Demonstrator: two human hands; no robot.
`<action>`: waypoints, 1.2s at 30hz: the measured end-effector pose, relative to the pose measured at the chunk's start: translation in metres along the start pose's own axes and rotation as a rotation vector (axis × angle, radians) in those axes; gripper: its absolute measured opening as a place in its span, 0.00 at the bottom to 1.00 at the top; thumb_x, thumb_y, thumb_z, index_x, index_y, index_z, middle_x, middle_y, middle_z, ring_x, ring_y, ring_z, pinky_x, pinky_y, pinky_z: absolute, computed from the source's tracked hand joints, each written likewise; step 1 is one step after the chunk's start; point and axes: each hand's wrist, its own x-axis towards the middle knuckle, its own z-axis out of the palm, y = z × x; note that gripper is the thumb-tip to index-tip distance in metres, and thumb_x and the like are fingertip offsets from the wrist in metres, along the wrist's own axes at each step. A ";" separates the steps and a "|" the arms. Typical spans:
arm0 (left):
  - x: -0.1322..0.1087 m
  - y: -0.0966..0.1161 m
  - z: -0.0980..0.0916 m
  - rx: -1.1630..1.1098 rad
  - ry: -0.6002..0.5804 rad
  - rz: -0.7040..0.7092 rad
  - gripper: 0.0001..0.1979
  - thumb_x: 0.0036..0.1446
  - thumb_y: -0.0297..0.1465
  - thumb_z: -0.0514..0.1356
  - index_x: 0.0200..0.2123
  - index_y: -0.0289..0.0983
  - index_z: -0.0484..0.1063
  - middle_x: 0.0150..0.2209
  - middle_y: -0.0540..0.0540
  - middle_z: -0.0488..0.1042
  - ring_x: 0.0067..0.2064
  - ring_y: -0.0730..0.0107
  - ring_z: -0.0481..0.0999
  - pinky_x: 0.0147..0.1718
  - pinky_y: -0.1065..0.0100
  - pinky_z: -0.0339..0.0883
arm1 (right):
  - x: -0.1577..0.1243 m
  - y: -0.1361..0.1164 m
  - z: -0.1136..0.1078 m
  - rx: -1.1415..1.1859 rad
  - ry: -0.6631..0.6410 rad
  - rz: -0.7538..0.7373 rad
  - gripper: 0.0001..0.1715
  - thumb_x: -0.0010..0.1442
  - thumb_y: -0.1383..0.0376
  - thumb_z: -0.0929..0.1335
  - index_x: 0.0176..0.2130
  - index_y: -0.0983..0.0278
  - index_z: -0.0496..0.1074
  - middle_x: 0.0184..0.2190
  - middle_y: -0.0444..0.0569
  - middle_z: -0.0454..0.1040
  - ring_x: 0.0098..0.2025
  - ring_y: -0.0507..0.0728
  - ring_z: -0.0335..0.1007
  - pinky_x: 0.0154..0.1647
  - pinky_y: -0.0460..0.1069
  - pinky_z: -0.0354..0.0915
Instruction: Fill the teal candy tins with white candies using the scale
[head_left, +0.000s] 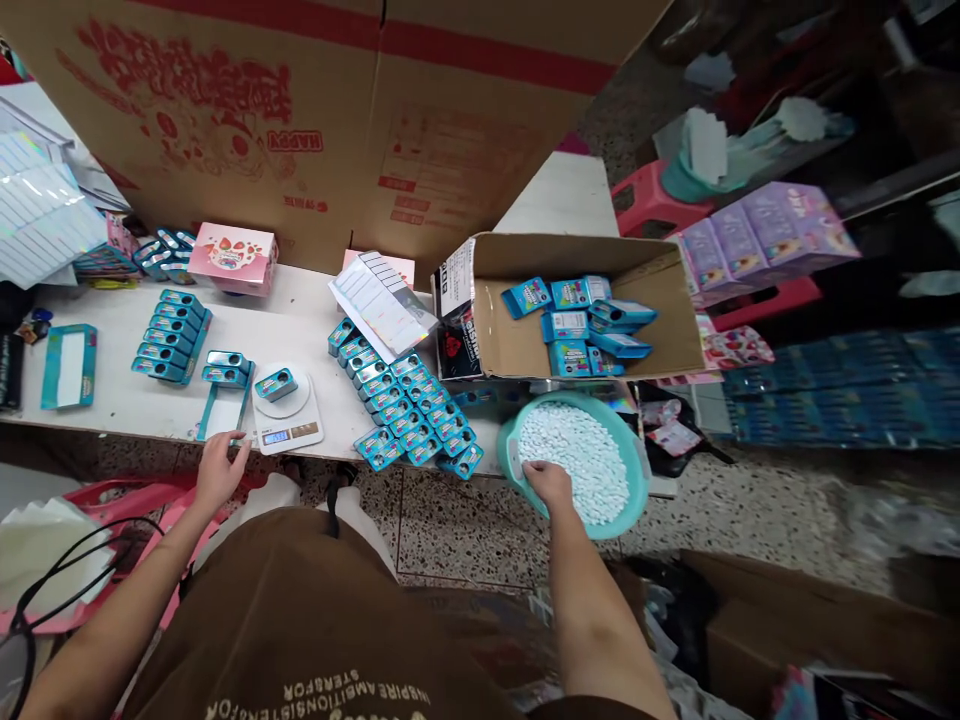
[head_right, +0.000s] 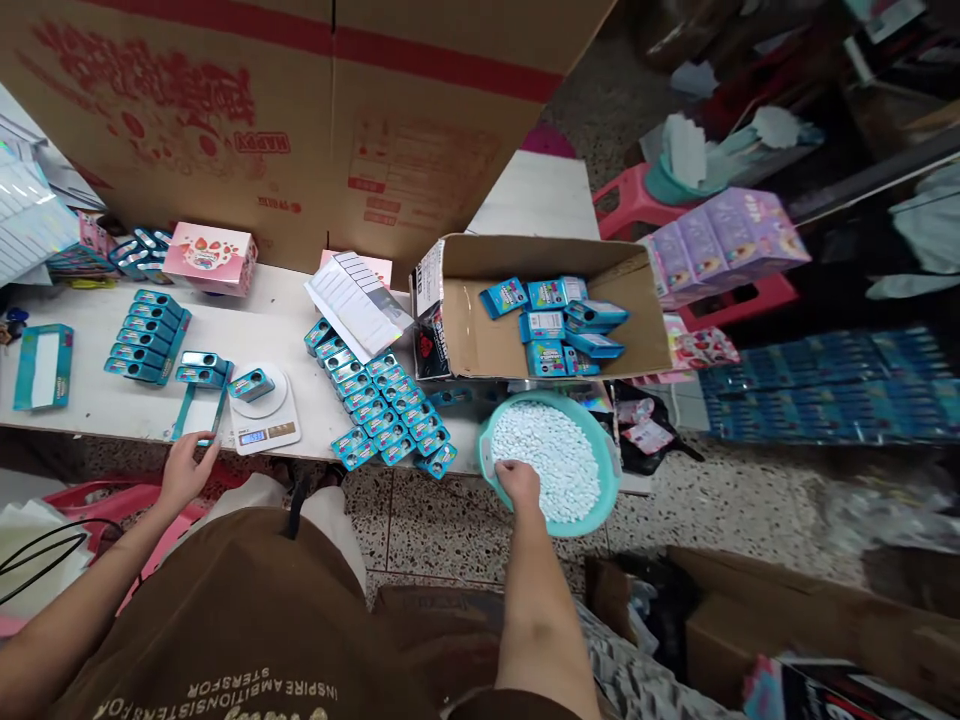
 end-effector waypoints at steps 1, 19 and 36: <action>0.005 0.000 -0.001 -0.003 -0.003 0.007 0.14 0.58 0.41 0.51 0.38 0.37 0.67 0.39 0.43 0.72 0.45 0.60 0.68 0.48 0.60 0.60 | -0.002 0.001 0.001 0.012 0.029 0.037 0.15 0.50 0.65 0.64 0.29 0.69 0.80 0.28 0.58 0.78 0.30 0.59 0.72 0.28 0.48 0.57; 0.106 0.008 0.035 0.014 0.003 0.166 0.23 0.54 0.38 0.56 0.51 0.34 0.60 0.47 0.37 0.66 0.52 0.53 0.63 0.52 0.55 0.59 | -0.109 -0.386 0.018 0.660 0.283 -0.996 0.09 0.59 0.67 0.63 0.32 0.63 0.74 0.28 0.48 0.73 0.30 0.52 0.66 0.34 0.47 0.63; 0.111 0.005 0.030 0.047 -0.264 0.188 0.15 0.53 0.30 0.56 0.46 0.36 0.65 0.44 0.40 0.70 0.48 0.54 0.66 0.45 0.56 0.60 | -0.117 -0.378 0.046 0.673 0.148 -0.696 0.13 0.58 0.58 0.65 0.33 0.65 0.74 0.29 0.48 0.70 0.27 0.52 0.63 0.32 0.47 0.63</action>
